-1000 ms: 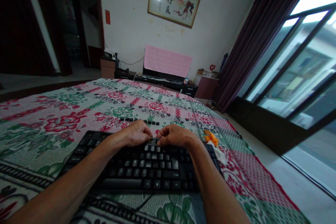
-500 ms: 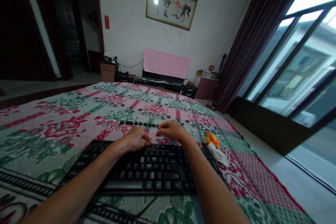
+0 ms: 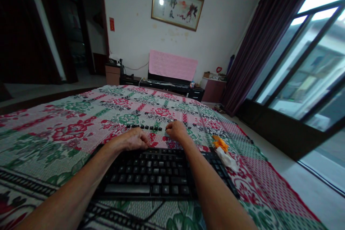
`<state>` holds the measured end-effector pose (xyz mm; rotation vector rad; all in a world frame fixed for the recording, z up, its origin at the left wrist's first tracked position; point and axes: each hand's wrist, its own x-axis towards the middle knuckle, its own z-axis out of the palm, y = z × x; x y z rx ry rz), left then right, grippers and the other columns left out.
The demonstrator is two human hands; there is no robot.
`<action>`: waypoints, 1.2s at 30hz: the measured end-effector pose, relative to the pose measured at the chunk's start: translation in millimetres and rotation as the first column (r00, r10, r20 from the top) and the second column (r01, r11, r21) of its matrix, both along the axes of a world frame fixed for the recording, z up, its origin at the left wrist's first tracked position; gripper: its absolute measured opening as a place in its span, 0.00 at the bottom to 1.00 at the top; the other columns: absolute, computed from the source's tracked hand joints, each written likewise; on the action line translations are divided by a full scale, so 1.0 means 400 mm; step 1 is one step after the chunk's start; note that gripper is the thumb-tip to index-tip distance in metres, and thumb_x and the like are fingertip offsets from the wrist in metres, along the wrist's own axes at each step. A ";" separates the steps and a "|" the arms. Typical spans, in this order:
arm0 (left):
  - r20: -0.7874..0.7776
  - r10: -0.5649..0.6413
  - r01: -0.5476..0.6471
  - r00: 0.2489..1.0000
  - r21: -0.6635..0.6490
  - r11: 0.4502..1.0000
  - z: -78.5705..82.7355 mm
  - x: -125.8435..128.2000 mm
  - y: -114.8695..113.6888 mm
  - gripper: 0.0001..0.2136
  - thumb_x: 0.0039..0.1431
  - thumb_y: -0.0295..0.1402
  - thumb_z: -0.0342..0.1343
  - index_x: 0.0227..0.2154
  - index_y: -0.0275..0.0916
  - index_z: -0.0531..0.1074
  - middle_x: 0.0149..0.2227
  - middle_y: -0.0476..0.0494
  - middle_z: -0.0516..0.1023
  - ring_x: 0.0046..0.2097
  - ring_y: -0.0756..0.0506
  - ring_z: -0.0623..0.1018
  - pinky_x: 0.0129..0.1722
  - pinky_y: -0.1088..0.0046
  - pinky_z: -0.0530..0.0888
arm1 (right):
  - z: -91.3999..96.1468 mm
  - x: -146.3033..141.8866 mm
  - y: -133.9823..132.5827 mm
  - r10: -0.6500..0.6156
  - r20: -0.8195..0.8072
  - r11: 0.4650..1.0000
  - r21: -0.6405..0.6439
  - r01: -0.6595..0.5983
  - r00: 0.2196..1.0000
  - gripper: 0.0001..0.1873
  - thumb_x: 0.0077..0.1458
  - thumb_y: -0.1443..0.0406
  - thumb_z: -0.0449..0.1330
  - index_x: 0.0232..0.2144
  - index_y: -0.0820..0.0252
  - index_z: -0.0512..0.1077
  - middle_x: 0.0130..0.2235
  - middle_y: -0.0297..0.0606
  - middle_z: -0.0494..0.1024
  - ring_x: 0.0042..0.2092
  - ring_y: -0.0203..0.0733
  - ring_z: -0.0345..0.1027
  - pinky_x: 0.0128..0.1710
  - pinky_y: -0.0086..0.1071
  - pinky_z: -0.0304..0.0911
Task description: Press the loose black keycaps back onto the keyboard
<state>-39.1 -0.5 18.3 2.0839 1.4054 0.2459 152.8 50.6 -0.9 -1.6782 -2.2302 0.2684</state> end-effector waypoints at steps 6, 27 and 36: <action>0.015 0.069 -0.069 0.998 -0.012 0.998 -0.004 0.007 0.002 0.08 0.33 0.29 0.51 0.21 0.37 0.73 0.17 0.53 0.69 0.21 0.54 0.65 0.18 0.82 0.58 | 0.057 -0.021 -0.131 0.182 -0.329 0.938 -0.223 -0.264 0.927 0.12 0.40 0.63 0.54 0.29 0.62 0.71 0.27 0.33 0.73 0.27 0.32 0.63 0.27 0.23 0.56; -0.038 0.082 -0.082 0.996 -0.005 0.997 -0.006 0.013 0.003 0.10 0.33 0.29 0.49 0.21 0.36 0.73 0.16 0.51 0.67 0.20 0.53 0.65 0.17 0.81 0.57 | 0.071 -0.058 -0.181 0.181 -0.124 0.924 -0.317 -0.212 0.976 0.09 0.37 0.65 0.53 0.21 0.65 0.71 0.19 0.30 0.66 0.21 0.29 0.54 0.19 0.22 0.48; 0.115 0.027 -0.027 0.993 -0.008 1.000 -0.012 0.014 0.004 0.10 0.33 0.35 0.51 0.18 0.35 0.72 0.13 0.54 0.60 0.18 0.55 0.58 0.16 0.80 0.53 | 0.049 -0.042 -0.162 0.193 -0.207 0.919 -0.305 -0.251 0.959 0.10 0.36 0.63 0.56 0.24 0.63 0.70 0.21 0.30 0.68 0.22 0.29 0.56 0.20 0.22 0.50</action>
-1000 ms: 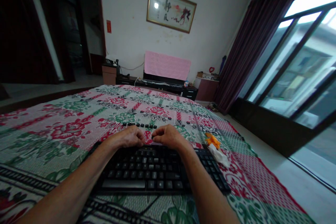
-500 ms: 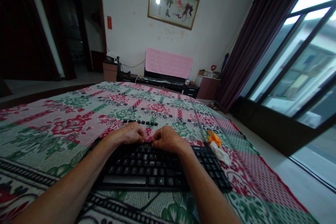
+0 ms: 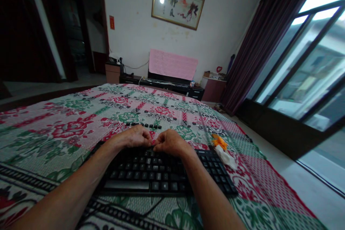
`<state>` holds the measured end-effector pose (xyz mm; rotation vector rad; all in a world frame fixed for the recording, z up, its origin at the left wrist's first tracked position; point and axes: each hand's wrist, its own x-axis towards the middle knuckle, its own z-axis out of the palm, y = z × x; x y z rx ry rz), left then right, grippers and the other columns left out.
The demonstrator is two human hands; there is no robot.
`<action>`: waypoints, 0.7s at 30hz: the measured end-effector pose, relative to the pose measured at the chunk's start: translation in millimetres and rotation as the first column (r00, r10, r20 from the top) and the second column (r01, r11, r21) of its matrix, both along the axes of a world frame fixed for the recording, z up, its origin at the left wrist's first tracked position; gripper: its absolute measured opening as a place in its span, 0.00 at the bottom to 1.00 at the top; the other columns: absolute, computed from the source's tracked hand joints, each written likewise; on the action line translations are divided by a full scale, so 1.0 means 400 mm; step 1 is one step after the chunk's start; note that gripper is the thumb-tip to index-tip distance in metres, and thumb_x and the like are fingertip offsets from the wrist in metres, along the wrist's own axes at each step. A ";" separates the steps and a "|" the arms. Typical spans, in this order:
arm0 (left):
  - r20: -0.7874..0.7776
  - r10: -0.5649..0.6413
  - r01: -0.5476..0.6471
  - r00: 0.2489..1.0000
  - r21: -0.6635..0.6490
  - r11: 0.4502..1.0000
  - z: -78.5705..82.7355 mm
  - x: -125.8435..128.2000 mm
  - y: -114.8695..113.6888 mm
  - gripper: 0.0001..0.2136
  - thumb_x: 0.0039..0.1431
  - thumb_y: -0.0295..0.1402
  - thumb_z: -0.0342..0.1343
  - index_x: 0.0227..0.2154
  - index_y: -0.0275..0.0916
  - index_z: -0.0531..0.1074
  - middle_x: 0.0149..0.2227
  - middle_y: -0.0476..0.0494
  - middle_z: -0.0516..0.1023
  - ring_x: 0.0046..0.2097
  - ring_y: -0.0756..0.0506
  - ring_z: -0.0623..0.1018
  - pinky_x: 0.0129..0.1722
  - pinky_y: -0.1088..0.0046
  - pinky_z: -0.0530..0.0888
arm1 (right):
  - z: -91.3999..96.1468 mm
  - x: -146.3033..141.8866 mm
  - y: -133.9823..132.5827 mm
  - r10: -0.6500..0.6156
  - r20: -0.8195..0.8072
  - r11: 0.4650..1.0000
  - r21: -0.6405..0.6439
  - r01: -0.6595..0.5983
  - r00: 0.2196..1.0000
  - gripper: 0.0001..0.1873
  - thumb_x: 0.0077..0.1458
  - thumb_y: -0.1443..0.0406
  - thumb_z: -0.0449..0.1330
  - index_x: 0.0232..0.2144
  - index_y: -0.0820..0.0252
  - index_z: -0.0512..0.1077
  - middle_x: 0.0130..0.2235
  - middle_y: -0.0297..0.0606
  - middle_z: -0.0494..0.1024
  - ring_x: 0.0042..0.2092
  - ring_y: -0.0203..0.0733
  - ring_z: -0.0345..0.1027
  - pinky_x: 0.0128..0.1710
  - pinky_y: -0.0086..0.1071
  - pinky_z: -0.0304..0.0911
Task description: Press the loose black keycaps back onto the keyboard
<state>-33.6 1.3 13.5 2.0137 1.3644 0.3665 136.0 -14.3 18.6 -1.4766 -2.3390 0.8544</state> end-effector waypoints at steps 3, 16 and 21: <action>0.053 -0.012 0.013 0.998 -0.010 1.000 -0.007 0.006 -0.001 0.10 0.33 0.37 0.51 0.16 0.34 0.71 0.12 0.55 0.57 0.17 0.56 0.57 0.15 0.80 0.51 | -0.008 0.009 0.007 -0.008 -0.008 1.000 -0.004 0.007 1.000 0.12 0.36 0.61 0.57 0.25 0.63 0.70 0.22 0.31 0.70 0.23 0.29 0.57 0.21 0.22 0.51; 0.069 0.077 -0.073 0.995 -0.054 0.996 -0.046 0.037 0.010 0.10 0.31 0.35 0.52 0.18 0.35 0.72 0.15 0.55 0.62 0.19 0.55 0.60 0.17 0.81 0.56 | -0.009 0.031 0.015 0.128 -0.052 0.991 -0.019 -0.129 0.990 0.13 0.40 0.60 0.54 0.27 0.64 0.71 0.24 0.31 0.71 0.24 0.30 0.58 0.22 0.22 0.52; 0.063 0.069 -0.066 0.996 -0.048 0.997 -0.044 0.034 0.011 0.10 0.32 0.35 0.51 0.18 0.35 0.72 0.14 0.54 0.62 0.19 0.54 0.60 0.18 0.80 0.56 | -0.005 0.031 0.011 0.136 0.012 0.990 0.046 -0.137 0.991 0.12 0.41 0.62 0.53 0.26 0.64 0.71 0.23 0.31 0.70 0.24 0.30 0.58 0.22 0.22 0.51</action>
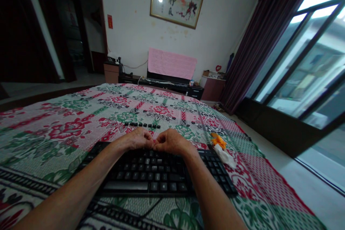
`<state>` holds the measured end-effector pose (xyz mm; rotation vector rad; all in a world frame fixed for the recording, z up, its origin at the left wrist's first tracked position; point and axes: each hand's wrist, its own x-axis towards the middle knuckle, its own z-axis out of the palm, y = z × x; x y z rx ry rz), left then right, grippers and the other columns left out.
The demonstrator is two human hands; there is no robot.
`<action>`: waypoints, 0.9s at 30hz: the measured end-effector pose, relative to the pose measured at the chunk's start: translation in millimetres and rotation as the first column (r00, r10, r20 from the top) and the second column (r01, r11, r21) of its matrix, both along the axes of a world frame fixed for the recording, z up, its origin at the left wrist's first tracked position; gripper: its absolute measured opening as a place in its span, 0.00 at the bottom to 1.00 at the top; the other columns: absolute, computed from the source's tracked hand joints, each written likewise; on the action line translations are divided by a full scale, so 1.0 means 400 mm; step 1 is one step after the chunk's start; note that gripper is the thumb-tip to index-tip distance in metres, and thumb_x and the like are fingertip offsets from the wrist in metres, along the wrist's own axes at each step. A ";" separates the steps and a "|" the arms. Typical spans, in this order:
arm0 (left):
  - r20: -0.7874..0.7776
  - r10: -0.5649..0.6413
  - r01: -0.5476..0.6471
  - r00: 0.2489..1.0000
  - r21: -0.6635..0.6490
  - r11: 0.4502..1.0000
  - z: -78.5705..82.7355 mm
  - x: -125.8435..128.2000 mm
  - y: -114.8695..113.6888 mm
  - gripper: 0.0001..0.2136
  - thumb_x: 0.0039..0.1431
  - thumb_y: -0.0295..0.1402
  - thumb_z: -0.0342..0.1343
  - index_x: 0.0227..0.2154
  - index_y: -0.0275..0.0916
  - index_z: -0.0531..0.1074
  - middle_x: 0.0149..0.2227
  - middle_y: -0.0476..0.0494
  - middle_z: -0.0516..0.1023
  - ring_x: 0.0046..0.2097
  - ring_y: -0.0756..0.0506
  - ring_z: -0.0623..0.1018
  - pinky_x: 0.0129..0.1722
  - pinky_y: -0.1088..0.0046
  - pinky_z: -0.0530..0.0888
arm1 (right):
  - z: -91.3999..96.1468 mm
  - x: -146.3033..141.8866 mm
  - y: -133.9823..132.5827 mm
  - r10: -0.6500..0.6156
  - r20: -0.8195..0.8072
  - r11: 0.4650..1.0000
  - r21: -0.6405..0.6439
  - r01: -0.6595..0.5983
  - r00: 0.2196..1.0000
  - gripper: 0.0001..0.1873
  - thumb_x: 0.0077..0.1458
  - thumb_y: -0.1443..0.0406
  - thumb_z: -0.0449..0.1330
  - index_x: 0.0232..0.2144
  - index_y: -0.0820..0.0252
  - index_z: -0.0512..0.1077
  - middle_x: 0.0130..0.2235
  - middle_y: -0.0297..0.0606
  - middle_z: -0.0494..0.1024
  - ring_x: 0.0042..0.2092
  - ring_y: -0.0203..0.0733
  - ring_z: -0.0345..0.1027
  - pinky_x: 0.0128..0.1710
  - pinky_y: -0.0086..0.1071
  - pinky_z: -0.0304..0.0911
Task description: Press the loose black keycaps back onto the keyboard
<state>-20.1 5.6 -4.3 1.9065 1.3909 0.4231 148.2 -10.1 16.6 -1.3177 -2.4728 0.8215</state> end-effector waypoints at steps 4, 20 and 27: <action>0.036 -0.061 0.060 0.998 0.005 0.998 0.015 -0.003 -0.010 0.09 0.33 0.34 0.51 0.18 0.34 0.72 0.14 0.54 0.61 0.19 0.55 0.59 0.17 0.81 0.54 | 0.004 -0.003 -0.006 0.004 0.024 1.000 0.026 -0.005 1.000 0.11 0.41 0.65 0.51 0.26 0.64 0.71 0.22 0.31 0.69 0.25 0.30 0.58 0.22 0.22 0.51; 0.083 -0.222 0.218 0.971 0.054 0.974 0.021 -0.025 -0.013 0.12 0.35 0.36 0.51 0.22 0.34 0.72 0.17 0.53 0.64 0.21 0.55 0.60 0.19 0.81 0.54 | 0.009 0.005 -0.010 -0.037 -0.049 0.998 -0.048 0.035 0.998 0.12 0.41 0.62 0.53 0.26 0.64 0.71 0.22 0.30 0.68 0.23 0.29 0.55 0.22 0.22 0.50; 0.086 -0.253 0.250 0.964 0.042 0.967 0.007 -0.031 0.001 0.13 0.36 0.37 0.51 0.25 0.35 0.73 0.19 0.53 0.67 0.22 0.55 0.61 0.20 0.81 0.56 | -0.001 0.005 -0.006 -0.047 -0.057 0.998 -0.033 0.045 0.997 0.12 0.40 0.62 0.54 0.27 0.63 0.71 0.24 0.32 0.71 0.25 0.30 0.59 0.23 0.22 0.53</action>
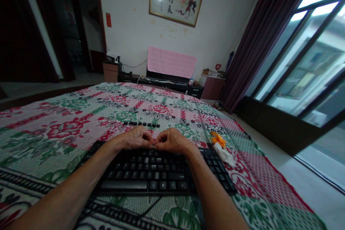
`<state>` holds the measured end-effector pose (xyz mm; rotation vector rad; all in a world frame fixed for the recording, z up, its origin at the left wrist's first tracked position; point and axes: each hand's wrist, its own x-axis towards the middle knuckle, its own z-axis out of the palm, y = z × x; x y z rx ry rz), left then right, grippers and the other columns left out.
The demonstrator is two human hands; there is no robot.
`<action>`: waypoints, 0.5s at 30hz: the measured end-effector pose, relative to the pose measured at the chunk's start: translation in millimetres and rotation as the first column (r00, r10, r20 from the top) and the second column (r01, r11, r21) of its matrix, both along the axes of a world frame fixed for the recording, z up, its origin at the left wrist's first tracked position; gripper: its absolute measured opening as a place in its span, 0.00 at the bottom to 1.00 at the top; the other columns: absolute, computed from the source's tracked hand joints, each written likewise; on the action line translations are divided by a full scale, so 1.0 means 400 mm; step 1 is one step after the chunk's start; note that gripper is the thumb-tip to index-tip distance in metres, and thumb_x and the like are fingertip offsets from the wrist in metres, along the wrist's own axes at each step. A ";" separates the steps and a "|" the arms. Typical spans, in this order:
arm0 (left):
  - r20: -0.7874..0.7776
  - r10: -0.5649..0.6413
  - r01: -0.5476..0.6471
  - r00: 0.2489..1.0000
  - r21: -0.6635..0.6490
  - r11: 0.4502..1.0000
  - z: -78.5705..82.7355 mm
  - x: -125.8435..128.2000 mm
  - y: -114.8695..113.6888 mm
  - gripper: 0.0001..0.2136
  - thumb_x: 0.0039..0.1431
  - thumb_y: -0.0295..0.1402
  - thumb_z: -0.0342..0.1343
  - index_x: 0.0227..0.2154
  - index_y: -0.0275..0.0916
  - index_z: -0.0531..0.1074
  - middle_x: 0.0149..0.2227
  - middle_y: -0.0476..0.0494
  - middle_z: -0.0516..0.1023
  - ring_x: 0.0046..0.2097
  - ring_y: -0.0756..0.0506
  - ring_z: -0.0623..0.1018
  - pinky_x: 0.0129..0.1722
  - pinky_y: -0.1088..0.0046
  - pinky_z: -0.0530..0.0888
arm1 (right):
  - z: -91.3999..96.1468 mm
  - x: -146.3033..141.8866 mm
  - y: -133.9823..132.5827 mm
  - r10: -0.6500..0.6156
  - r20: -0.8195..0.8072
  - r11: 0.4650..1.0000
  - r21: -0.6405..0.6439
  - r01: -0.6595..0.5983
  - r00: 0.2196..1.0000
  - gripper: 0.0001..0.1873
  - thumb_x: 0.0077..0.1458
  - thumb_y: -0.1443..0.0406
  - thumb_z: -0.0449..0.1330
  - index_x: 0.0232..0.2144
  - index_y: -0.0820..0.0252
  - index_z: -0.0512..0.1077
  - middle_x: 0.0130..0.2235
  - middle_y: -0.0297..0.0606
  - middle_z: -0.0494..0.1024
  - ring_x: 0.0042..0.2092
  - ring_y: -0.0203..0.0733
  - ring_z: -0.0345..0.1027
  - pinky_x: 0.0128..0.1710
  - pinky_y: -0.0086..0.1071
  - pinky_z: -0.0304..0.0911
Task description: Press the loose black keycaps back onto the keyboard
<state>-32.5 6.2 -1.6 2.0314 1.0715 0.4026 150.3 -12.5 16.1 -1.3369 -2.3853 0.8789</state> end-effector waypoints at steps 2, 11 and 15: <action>-0.001 0.006 -0.006 1.000 0.022 1.000 -0.001 0.001 -0.001 0.13 0.36 0.37 0.51 0.24 0.35 0.73 0.17 0.54 0.65 0.21 0.55 0.61 0.19 0.81 0.55 | -0.001 0.000 0.001 -0.002 0.000 1.000 0.001 0.002 1.000 0.12 0.40 0.62 0.55 0.28 0.63 0.71 0.24 0.33 0.71 0.25 0.31 0.59 0.23 0.23 0.53; -0.055 0.171 -0.172 0.984 -0.016 0.985 0.013 0.031 -0.013 0.10 0.33 0.33 0.51 0.19 0.35 0.73 0.14 0.54 0.63 0.19 0.55 0.60 0.17 0.82 0.55 | -0.007 0.001 0.007 0.008 -0.021 1.000 0.015 -0.008 1.000 0.10 0.39 0.64 0.55 0.27 0.63 0.72 0.25 0.33 0.72 0.26 0.32 0.62 0.25 0.24 0.56; -0.115 0.307 -0.317 0.945 -0.075 0.946 0.013 0.047 -0.015 0.08 0.30 0.30 0.51 0.19 0.34 0.72 0.14 0.54 0.62 0.18 0.55 0.60 0.16 0.81 0.56 | -0.006 -0.005 0.007 0.000 0.009 1.000 0.014 -0.001 1.000 0.10 0.40 0.65 0.55 0.26 0.64 0.72 0.25 0.33 0.72 0.26 0.32 0.61 0.25 0.23 0.55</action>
